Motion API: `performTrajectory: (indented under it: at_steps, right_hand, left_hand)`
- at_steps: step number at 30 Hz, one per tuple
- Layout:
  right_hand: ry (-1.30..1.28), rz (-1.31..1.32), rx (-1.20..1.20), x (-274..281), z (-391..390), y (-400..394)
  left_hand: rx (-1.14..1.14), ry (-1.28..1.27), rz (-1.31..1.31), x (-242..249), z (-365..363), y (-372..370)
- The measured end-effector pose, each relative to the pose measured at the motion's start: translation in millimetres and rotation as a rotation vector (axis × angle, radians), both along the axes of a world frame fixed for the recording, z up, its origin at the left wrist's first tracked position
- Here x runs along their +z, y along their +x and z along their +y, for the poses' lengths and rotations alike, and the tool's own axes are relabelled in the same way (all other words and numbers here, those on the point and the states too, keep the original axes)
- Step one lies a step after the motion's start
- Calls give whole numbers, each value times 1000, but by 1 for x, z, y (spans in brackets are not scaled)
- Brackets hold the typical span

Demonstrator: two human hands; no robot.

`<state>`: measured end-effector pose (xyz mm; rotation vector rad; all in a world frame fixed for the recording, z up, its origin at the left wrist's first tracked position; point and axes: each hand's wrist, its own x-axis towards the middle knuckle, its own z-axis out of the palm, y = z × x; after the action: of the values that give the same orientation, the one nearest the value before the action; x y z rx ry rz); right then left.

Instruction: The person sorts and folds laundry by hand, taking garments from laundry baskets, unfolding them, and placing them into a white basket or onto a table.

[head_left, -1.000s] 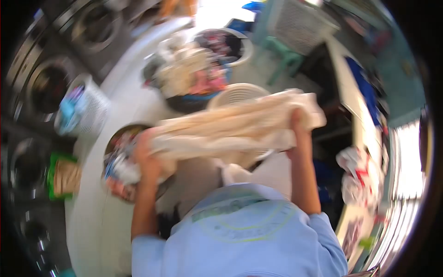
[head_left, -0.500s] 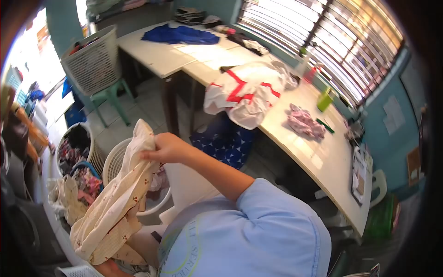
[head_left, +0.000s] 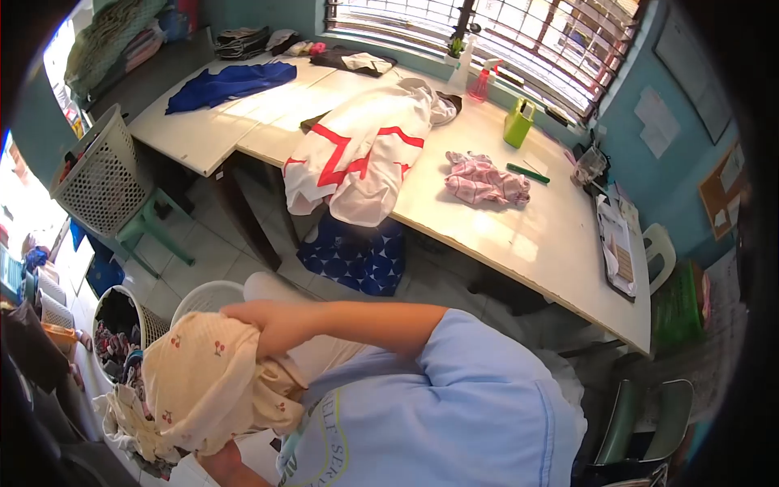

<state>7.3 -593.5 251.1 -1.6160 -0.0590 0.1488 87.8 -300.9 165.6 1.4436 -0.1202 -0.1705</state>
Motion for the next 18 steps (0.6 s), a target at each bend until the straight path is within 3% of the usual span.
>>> performTrajectory:
  at_steps: [3,4,6,8,9,10,12,14,16,18]
  right_hand:
    - [-15,-207,-143,27,-19,-27]
    - [-45,-223,-200,44,-29,-42]
    - [-31,-547,-336,67,-65,-76]
    - [114,-536,-507,104,-80,-121]
    - [-265,-515,-763,110,-101,-138]
    - [-305,-557,-927,124,-113,-163]
    - [-709,-685,-1024,141,-160,-217]
    - [-732,-464,-1290,148,-187,-260]
    - [-1029,-44,-1489,134,-217,-280]
    - [-1067,590,-1398,122,-223,-277]
  left_hand:
    - [-273,-14,33,5,-20,-3]
    - [-474,92,70,11,-27,-4]
    - [-910,162,52,32,-50,-17]
    - [-973,239,4,45,-59,-24]
    - [-1026,316,-42,47,-61,-26]
    - [-1028,314,-43,47,-61,-25]
    - [-1053,278,-5,46,-61,-23]
    - [-1058,271,-4,46,-63,-21]
    - [-1057,267,-4,44,-67,-19]
    - [-1114,291,-19,39,-71,-18]
